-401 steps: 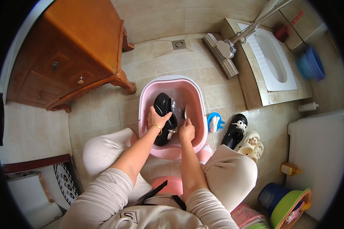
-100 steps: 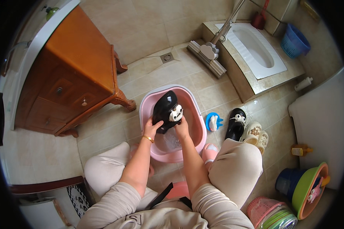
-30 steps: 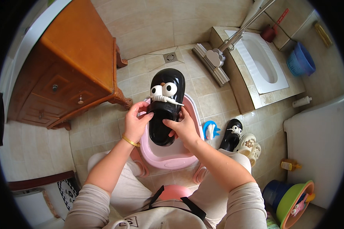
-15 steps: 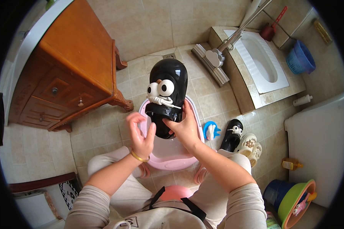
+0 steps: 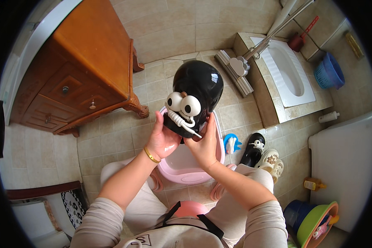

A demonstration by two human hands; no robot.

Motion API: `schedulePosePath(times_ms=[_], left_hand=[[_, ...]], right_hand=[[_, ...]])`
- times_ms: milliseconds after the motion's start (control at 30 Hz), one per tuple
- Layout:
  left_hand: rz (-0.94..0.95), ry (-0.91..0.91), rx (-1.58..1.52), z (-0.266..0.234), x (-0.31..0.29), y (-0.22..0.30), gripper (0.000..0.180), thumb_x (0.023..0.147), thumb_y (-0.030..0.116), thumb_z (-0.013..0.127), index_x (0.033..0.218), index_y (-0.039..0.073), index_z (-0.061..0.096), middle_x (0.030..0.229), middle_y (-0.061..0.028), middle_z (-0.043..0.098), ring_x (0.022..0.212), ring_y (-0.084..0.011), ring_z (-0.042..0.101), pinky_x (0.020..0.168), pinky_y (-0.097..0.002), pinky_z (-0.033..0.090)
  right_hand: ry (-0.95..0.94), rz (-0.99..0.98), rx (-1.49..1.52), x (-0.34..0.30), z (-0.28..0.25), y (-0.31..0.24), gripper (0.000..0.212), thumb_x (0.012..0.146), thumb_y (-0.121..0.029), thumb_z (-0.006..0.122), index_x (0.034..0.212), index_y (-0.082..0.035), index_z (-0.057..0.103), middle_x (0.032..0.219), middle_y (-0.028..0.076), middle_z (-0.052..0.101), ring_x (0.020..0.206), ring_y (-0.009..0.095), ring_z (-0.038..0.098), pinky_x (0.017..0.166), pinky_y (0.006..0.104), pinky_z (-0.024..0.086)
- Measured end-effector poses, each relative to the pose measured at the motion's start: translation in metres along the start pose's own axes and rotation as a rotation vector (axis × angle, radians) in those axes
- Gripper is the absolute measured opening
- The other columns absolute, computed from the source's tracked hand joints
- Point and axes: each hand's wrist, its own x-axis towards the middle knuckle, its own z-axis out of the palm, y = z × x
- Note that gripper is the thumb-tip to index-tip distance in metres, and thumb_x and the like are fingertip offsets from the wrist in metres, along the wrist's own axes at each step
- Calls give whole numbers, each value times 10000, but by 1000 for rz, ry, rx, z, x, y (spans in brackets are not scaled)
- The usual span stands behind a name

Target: The person scrubs a black shoe with a white cartoon face using a brush and soap in a pink basin. They repeatedly scrub the shoe's exterior and interior, rinse it in the basin, and continue scrubbing with a sponge.

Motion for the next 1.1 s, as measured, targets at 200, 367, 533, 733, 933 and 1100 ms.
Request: schedulePosePath(times_ms=[200,367,533,733,933,1100], left_hand=[[-27,158,166,-11,-5,-1,427,902,358,558,1260,138,483,1164,-6,576,1052,-135,529,879,-326,420],[122,249,223,1,0,-10,298,894,240,566,1144,77,548,1091,-2,590,1013,-121,536,871,-302,420],[92,338,76,-10,3,-2,238,851,166,559,1066,65,572,998,-13,605,939,-138,572,848,-314,454],[138,344,184,-8,-1,-7,221,852,172,560,1050,77,578,971,-9,602,910,-133,572,821,-296,450],[29,350,185,-7,-3,-13,225,856,173,554,1058,76,580,982,-8,609,928,-139,574,828,-303,449],[24,304,259,-10,-5,-14,394,869,196,524,1240,76,468,1145,-39,563,1044,-170,541,912,-342,437]], right_hand=[[-209,355,450,3,5,-18,851,705,8,710,1403,-66,230,1201,132,494,1112,222,516,912,323,456],[-317,111,330,12,-3,-13,820,708,1,733,1378,-76,266,1232,106,482,1128,215,507,907,318,465],[-416,472,400,1,-16,-8,681,767,47,647,1365,-58,340,1202,78,516,996,125,569,779,246,489],[-68,74,137,22,-39,-21,450,788,59,602,1218,-60,539,1045,83,498,799,141,556,744,266,480],[-30,-47,-12,37,-41,-24,488,727,-28,713,1189,-80,565,1071,92,486,814,204,548,741,291,483],[-15,-46,14,37,-40,-22,412,709,-35,726,1098,-47,592,1020,114,513,811,226,565,735,312,485]])
